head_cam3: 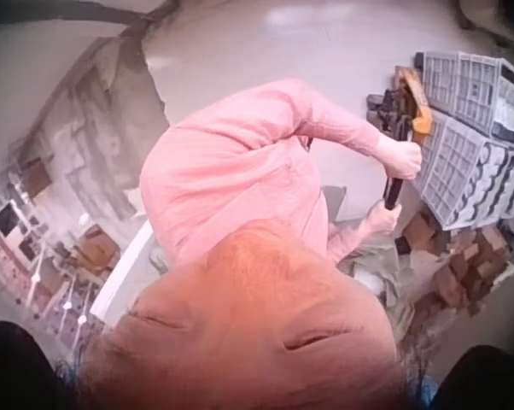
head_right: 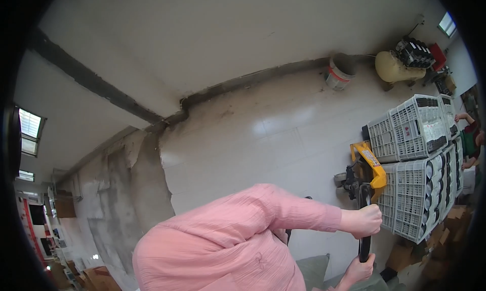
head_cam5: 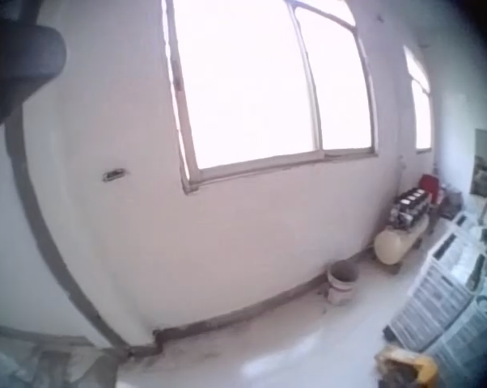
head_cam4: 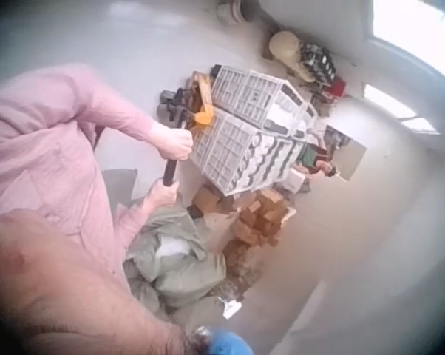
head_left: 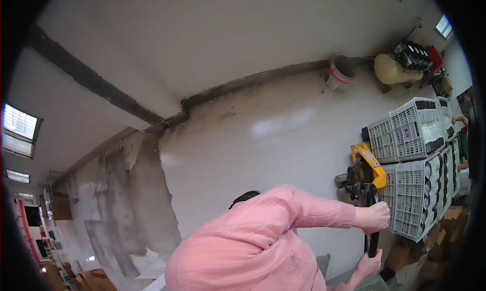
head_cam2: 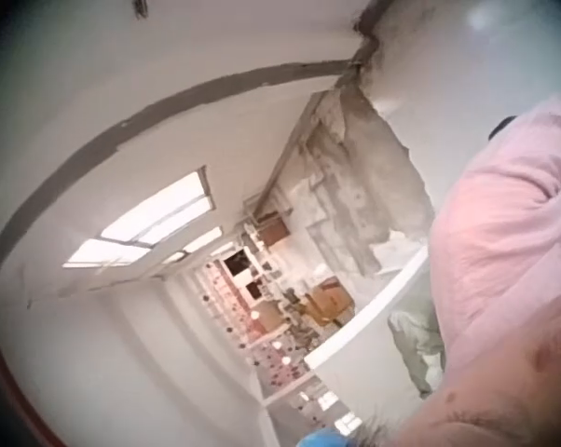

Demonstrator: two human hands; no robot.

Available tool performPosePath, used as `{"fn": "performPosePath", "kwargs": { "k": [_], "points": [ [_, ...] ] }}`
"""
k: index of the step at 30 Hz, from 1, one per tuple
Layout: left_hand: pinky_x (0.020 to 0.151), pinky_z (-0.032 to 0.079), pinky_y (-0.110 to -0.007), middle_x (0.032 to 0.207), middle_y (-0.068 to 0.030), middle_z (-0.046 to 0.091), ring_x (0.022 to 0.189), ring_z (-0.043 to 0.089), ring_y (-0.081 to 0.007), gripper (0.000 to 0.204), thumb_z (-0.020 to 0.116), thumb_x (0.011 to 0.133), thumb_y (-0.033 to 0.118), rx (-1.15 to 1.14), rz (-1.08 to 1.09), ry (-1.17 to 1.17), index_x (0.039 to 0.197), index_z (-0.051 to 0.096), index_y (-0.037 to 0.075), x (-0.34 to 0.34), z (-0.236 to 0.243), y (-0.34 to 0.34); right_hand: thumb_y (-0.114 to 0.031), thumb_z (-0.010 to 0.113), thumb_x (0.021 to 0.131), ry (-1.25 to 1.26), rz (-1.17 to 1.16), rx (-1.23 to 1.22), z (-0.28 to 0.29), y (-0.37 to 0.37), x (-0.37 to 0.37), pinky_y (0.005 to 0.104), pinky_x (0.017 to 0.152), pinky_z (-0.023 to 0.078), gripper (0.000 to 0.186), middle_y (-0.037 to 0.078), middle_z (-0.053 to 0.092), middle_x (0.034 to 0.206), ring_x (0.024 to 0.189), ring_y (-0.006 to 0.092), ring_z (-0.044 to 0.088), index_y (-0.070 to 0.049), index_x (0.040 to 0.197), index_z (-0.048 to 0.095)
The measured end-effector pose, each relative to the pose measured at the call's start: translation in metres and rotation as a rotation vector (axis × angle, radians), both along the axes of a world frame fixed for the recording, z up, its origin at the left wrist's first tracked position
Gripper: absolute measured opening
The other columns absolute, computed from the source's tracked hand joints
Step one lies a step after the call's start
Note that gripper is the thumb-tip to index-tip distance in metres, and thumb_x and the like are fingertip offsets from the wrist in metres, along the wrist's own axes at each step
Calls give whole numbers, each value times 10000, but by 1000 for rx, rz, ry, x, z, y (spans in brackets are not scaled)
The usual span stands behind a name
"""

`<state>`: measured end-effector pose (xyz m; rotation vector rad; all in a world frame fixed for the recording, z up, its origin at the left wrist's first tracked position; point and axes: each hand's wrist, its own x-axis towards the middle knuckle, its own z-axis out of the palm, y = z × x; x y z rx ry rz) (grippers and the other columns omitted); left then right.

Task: Using a manual pallet jack to transport stacks of crates through a warehouse.

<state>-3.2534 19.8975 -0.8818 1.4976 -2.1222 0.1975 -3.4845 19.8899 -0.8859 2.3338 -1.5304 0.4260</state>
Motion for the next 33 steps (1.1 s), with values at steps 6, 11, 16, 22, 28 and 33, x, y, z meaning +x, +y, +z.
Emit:
{"fn": "performPosePath", "kwargs": {
  "k": [6,11,16,22,28,33],
  "points": [
    [608,485,-334,691,7,704,718,703,-194,184,767,584,316,-28,-35,-67,713,758,184,12,-6,0,-177,688,809,-33,-39,-6,-7,7,14,578,623,416,138,178,645,726,728,453,623,-101,850,581],
    [617,495,-335,698,-6,708,735,711,-205,192,763,569,299,6,-46,-28,718,764,177,2,-4,14,-170,690,808,-41,-21,18,-7,24,3,584,630,412,136,180,645,724,731,456,623,-90,822,581],
    [611,498,-344,690,-17,707,726,713,-216,168,752,579,300,-1,-44,-38,688,752,172,12,4,25,-207,677,838,-34,-35,-8,4,33,14,582,640,418,145,194,654,753,756,466,624,-89,847,594],
    [621,491,-344,749,-12,731,757,715,-206,240,758,579,363,-28,5,-40,745,779,191,1,0,25,-199,691,834,-29,-27,-33,11,31,8,580,633,415,154,194,640,719,731,470,619,-88,833,584],
    [614,483,-349,712,7,716,749,713,-201,172,749,582,311,-35,16,-41,715,767,202,-18,-12,26,-221,674,860,-36,-10,66,-5,27,-13,576,661,416,163,227,647,759,747,484,611,-75,835,607],
    [619,477,-348,730,8,721,757,714,-190,194,768,582,342,-131,20,-10,725,772,210,-36,-19,21,-239,671,865,-11,-44,53,-2,32,-19,571,672,426,180,231,656,789,780,486,615,-67,873,619]
  ]
}}
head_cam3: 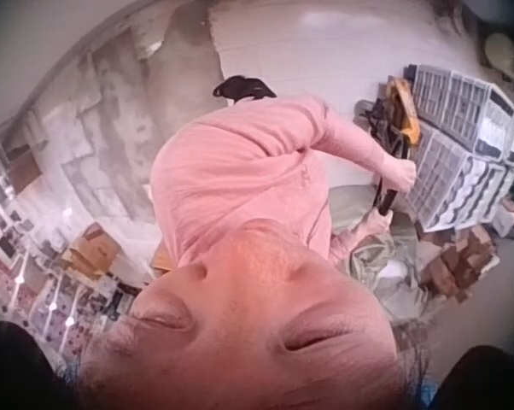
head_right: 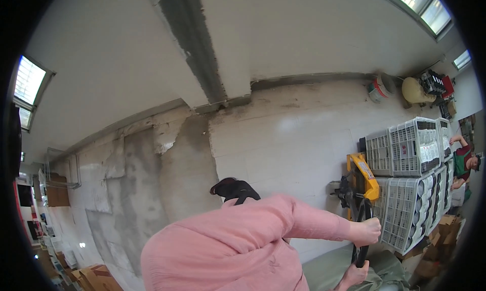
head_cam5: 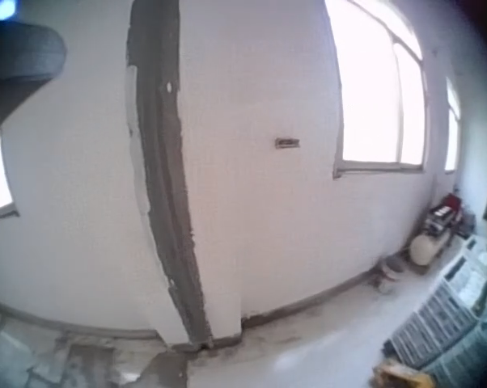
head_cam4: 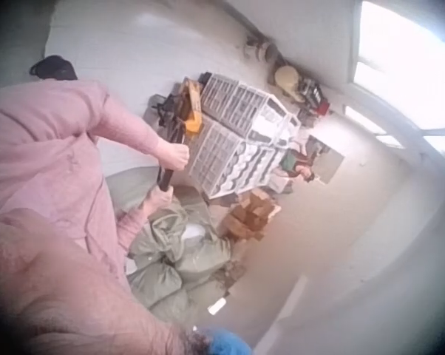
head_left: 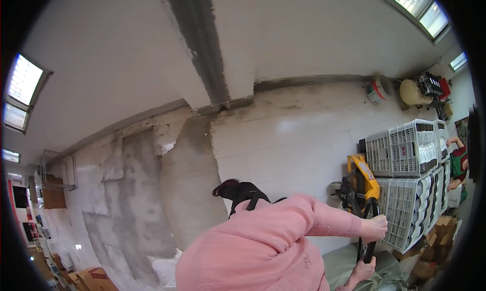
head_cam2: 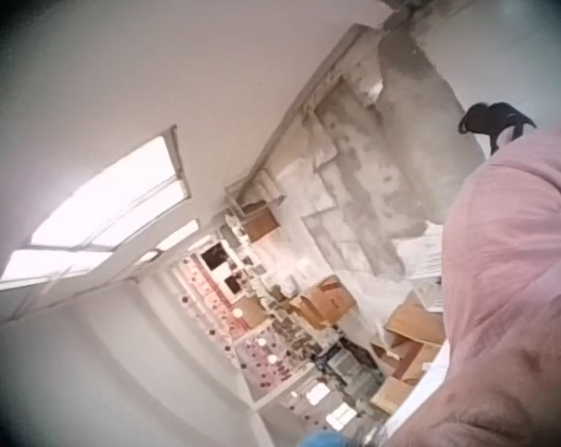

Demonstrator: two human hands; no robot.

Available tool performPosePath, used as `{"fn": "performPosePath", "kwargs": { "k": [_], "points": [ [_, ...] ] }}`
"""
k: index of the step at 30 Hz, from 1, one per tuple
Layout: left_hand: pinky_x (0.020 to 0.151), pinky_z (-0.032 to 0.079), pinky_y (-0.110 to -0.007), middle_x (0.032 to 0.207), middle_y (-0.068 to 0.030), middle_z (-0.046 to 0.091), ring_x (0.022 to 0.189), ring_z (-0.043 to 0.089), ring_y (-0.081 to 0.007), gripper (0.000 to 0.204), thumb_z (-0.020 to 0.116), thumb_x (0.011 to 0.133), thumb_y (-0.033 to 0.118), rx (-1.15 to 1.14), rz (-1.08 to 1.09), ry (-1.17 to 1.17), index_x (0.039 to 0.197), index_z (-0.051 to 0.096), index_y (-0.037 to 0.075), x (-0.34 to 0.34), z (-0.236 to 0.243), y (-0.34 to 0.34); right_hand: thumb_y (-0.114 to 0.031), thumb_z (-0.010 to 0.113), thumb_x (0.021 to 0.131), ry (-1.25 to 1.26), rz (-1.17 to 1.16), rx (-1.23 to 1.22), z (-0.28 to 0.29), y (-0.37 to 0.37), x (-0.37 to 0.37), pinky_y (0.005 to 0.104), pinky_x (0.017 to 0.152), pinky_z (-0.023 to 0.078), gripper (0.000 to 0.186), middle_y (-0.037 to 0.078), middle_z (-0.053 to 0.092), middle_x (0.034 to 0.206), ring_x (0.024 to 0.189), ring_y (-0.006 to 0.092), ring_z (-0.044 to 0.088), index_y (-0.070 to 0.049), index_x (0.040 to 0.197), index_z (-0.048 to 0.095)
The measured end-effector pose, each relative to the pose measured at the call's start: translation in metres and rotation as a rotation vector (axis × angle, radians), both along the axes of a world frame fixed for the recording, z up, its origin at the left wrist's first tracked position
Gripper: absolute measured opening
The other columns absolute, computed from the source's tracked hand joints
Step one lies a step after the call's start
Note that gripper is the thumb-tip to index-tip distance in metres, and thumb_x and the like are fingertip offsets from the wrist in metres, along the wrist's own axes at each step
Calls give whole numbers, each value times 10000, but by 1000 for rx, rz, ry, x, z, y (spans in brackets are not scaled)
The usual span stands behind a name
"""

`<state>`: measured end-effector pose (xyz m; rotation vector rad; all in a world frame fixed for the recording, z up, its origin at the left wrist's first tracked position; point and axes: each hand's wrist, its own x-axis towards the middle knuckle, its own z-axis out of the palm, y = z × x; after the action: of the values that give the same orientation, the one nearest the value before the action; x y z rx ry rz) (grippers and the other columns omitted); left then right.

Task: Using a manual pallet jack to transport stacks of crates through a warehouse.

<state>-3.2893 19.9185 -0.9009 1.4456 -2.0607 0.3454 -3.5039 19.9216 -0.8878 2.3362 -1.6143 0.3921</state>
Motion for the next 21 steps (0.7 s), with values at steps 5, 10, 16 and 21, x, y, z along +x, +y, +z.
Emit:
{"fn": "performPosePath", "kwargs": {
  "k": [5,10,16,21],
  "points": [
    [638,472,-342,753,15,729,790,714,-178,219,773,598,367,5,-24,13,746,779,205,-37,7,-6,-242,660,859,-9,-43,-7,3,-3,-44,554,691,452,175,203,677,834,810,466,634,-83,931,657],
    [661,480,-350,785,13,741,822,716,-182,212,764,647,357,-12,-69,-39,774,787,190,-39,11,6,-248,668,851,-27,27,-20,-4,8,-55,539,679,460,173,191,678,798,777,456,643,-97,933,683],
    [665,493,-378,809,-21,746,820,720,-217,221,734,650,328,59,-102,-11,793,792,169,-27,-3,33,-238,697,833,-17,11,31,-14,41,-42,536,677,467,182,193,679,788,771,446,650,-69,899,692],
    [652,489,-364,774,5,736,802,716,-207,187,759,626,335,40,-102,-25,753,781,199,-18,-1,64,-278,697,851,-14,-22,107,-9,70,-35,531,691,475,221,208,687,819,792,447,655,-71,929,711]
  ]
}}
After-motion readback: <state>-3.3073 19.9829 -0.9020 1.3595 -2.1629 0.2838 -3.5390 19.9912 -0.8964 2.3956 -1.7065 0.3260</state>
